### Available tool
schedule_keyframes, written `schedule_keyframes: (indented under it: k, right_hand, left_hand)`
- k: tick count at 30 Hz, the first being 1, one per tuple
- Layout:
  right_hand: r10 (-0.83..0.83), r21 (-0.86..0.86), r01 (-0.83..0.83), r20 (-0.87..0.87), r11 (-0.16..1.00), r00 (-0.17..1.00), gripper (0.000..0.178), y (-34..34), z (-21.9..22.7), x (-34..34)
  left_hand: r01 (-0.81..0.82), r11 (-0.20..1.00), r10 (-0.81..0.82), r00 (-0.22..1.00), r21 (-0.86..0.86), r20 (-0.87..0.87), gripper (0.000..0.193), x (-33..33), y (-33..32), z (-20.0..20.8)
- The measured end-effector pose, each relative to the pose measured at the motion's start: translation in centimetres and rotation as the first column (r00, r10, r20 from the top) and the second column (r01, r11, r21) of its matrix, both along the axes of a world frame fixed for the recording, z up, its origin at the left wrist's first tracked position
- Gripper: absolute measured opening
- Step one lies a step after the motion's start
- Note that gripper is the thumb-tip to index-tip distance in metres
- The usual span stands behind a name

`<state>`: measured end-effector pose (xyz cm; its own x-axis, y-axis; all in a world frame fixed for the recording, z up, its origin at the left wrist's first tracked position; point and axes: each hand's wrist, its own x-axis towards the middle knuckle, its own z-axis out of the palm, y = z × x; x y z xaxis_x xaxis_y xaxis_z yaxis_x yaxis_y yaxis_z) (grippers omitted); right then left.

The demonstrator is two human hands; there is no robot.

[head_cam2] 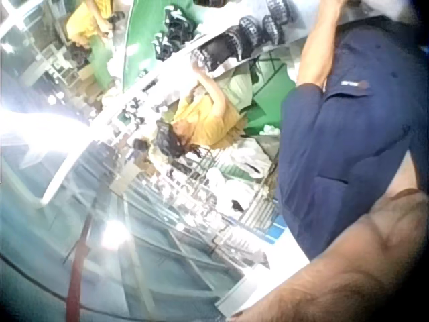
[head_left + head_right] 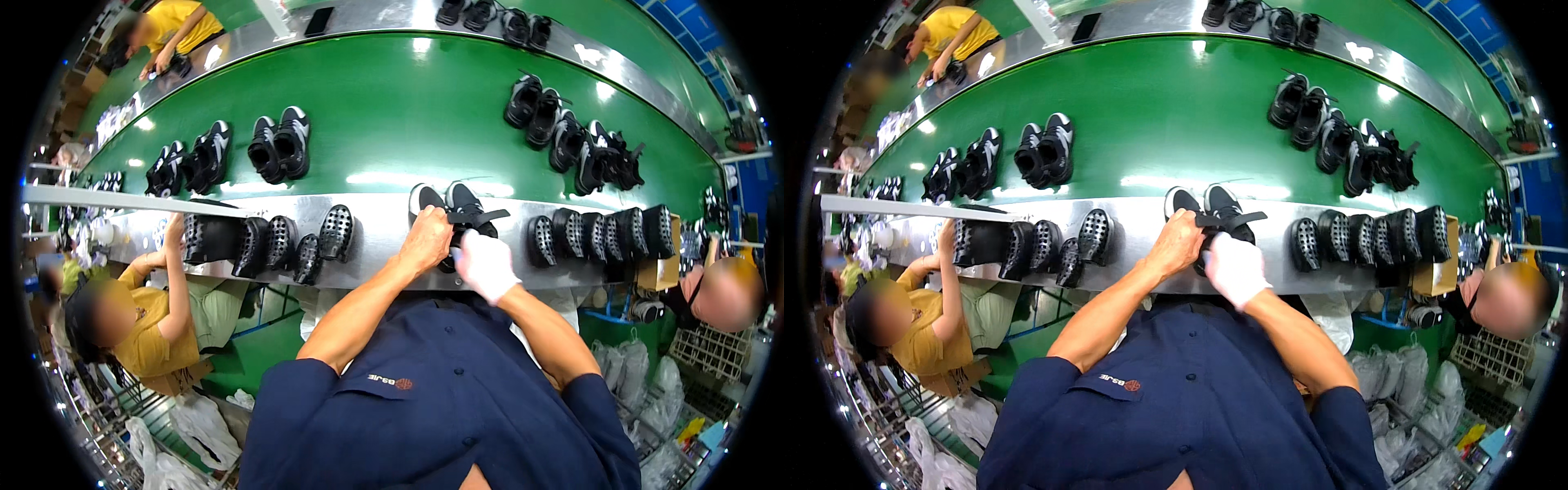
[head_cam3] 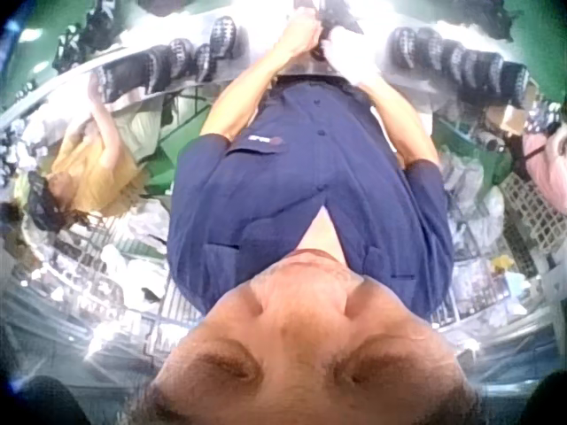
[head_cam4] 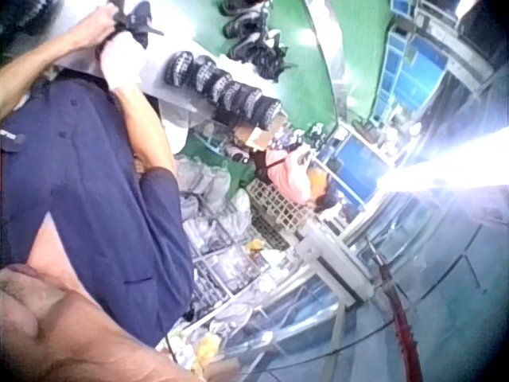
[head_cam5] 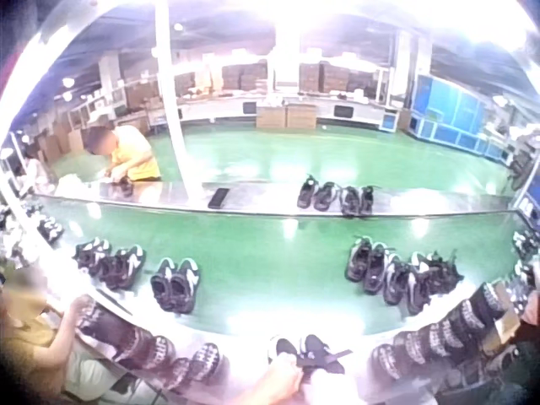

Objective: The person picks up black shoes one at a time from a conveyor belt, turns them over to look at the soles, pulls on the straps, and places them back on the belt.

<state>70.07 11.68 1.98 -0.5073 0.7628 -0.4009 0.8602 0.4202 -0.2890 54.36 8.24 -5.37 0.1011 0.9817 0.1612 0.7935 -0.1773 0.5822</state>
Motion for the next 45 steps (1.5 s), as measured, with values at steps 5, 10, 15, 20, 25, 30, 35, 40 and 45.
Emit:
schedule_keyframes:
  k: [5,10,15,20,25,30,35,40,45]
  right_hand:
    - [0.065,0.221,-0.060,-0.018,0.973,0.998,0.018,-2.9,-7.0,-2.4]
    - [0.186,0.199,-0.168,-0.073,0.966,0.980,0.015,-1.5,-7.8,-2.7]
    - [0.064,0.280,0.064,-0.425,0.958,0.903,0.027,-2.8,-7.1,-1.4]
    - [-0.251,0.060,0.268,-0.201,0.962,0.947,0.058,-4.0,-5.3,-0.2]
    - [-0.287,-0.053,0.286,-0.017,0.957,0.958,0.046,-0.7,-6.5,-3.4]
    - [-0.288,-0.104,0.286,-0.006,0.953,0.957,0.037,-0.9,-8.2,-2.9]
    - [-0.367,0.030,0.382,-0.217,0.924,0.905,0.035,-0.8,-2.6,2.7]
    - [-0.553,-0.214,0.533,-0.043,0.818,0.832,0.046,1.9,-9.1,7.1]
    - [-0.819,-0.714,0.480,-0.230,0.510,0.526,0.036,-0.3,-8.0,3.9]
  left_hand:
    - [-0.044,0.991,0.062,0.988,-0.125,0.140,0.013,-2.9,0.8,-1.8]
    - [-0.025,0.974,0.080,0.968,-0.224,0.237,0.016,-3.2,1.2,-1.4]
    - [-0.098,0.990,0.120,0.960,-0.098,0.252,0.027,-3.7,-0.3,-1.7]
    - [-0.394,0.710,0.546,0.831,-0.584,0.104,0.093,0.1,-4.2,-0.1]
    - [-0.346,0.729,0.573,0.780,-0.591,0.250,0.086,0.0,-4.5,-3.0]
    - [-0.298,0.702,0.570,0.779,-0.646,0.261,0.073,-1.0,-4.4,-1.3]
    - [-0.305,0.942,0.320,0.942,-0.143,0.103,0.056,0.4,-8.5,1.9]
    - [0.056,0.938,-0.043,0.998,-0.341,0.048,0.066,3.3,-6.8,0.1]
    - [-0.061,0.882,0.045,0.998,-0.466,-0.045,0.062,4.4,-5.2,-0.2]
